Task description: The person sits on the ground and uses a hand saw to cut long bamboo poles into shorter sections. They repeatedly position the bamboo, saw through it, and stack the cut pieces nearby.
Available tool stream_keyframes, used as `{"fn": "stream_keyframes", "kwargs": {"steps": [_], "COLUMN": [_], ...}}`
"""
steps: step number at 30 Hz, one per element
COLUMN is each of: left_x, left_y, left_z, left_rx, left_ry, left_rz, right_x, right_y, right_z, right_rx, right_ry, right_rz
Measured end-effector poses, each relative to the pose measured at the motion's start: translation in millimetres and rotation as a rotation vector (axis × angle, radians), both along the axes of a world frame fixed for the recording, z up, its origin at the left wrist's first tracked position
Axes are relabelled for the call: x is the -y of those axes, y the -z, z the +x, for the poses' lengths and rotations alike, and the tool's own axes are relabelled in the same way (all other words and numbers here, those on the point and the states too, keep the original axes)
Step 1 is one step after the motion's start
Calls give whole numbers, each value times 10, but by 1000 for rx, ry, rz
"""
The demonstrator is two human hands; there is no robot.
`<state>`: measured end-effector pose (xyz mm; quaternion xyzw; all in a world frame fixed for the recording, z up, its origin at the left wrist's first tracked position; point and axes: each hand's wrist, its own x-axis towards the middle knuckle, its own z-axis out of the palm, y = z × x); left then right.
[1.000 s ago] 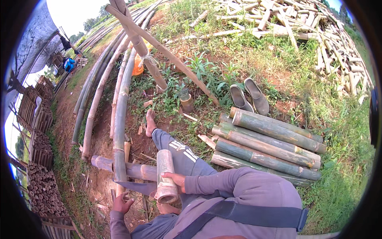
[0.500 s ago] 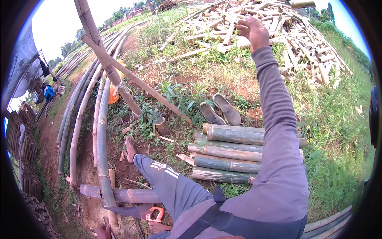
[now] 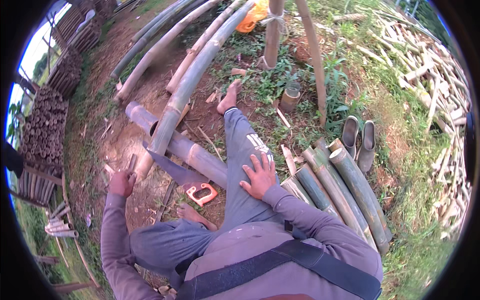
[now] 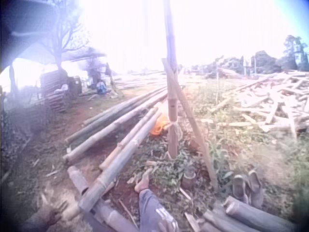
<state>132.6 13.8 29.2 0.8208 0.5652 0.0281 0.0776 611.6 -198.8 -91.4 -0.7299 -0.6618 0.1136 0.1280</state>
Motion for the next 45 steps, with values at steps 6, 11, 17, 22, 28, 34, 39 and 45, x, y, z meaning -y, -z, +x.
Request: {"fn": "stream_keyframes", "kwargs": {"steps": [6, 11, 17, 22, 28, 34, 39, 45], "left_x": [-290, -845, -1060, -1052, -745, -62, 534, 502], "left_y": [2, 370, 645, 451, 437, -45, -286, -722], "left_z": [580, 1169, 1076, 904, 499, -138, -681, -1164], "left_rx": [-126, -186, 14, 90, 300, 572, 635, 544], "left_ry": [-139, -250, -289, -249, -155, -195, -299, -348], "left_rz": [-80, -277, -394, -359, -400, -622, -815, -490], "right_x": [-179, -229, -390, -1245, -3413, -4655, -4342, -3041], "right_y": [40, -31, -74, -121, -95, -244, -235, -366], "right_z": [-51, -68, -228, -373, -785, -817, -1376, -2806], "right_rx": [10, 89, 162, -40, -1500, -2082, -2200, -2274], "right_ry": [-118, -80, -135, -249, 272, 274, 179, 289], "right_rz": [95, 71, 50, 112, 17, 208, 199, -144]}}
